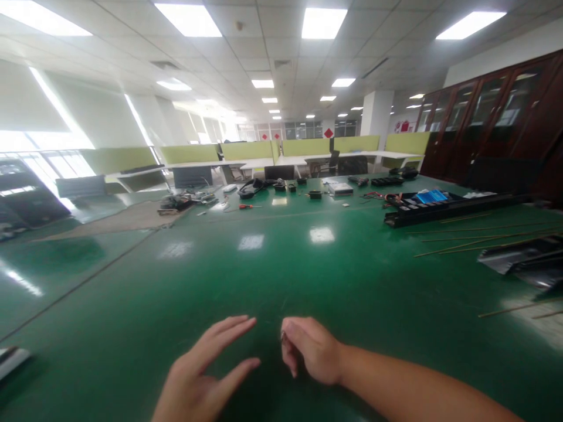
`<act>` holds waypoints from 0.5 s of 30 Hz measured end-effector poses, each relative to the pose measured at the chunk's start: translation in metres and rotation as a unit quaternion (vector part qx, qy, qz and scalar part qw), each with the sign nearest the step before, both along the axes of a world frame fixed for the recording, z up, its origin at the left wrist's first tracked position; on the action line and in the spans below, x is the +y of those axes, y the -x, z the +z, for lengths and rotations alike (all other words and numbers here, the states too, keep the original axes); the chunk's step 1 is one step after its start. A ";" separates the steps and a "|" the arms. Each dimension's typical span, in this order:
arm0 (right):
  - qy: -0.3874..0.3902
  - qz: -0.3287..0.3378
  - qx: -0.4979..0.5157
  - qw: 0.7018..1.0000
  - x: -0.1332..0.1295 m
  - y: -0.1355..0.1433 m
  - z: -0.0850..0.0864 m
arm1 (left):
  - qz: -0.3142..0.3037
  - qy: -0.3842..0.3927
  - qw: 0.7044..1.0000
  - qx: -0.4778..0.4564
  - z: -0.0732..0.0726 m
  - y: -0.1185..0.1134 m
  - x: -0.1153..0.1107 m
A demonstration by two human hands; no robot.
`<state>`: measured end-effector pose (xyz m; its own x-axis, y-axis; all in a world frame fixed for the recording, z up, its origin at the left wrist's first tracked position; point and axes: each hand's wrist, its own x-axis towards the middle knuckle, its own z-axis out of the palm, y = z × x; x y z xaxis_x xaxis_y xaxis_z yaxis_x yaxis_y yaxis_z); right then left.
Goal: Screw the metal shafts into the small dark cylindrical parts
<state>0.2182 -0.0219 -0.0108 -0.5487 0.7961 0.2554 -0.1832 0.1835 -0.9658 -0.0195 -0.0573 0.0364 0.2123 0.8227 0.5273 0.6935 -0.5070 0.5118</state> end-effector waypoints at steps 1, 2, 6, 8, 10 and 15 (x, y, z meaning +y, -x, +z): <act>-0.006 0.003 -0.003 1.000 -0.001 0.000 0.000 | -0.044 0.020 0.999 0.006 -0.001 -0.018 0.006; -0.012 0.004 -0.003 1.000 -0.001 0.001 0.000 | -0.082 0.028 0.996 -0.005 -0.001 -0.034 0.011; -0.014 0.006 0.010 1.000 0.000 0.002 0.001 | -0.134 0.042 0.986 -0.092 -0.003 -0.067 0.022; -0.008 0.009 0.015 1.000 0.000 0.002 0.002 | -0.126 0.052 0.984 -0.113 -0.004 -0.071 0.020; -0.008 0.021 0.016 1.000 0.000 0.002 0.001 | -0.108 0.067 0.985 -0.118 -0.005 -0.071 0.015; 0.056 0.062 0.039 0.996 0.003 0.002 -0.006 | 0.012 0.074 0.991 -0.110 0.001 -0.039 0.005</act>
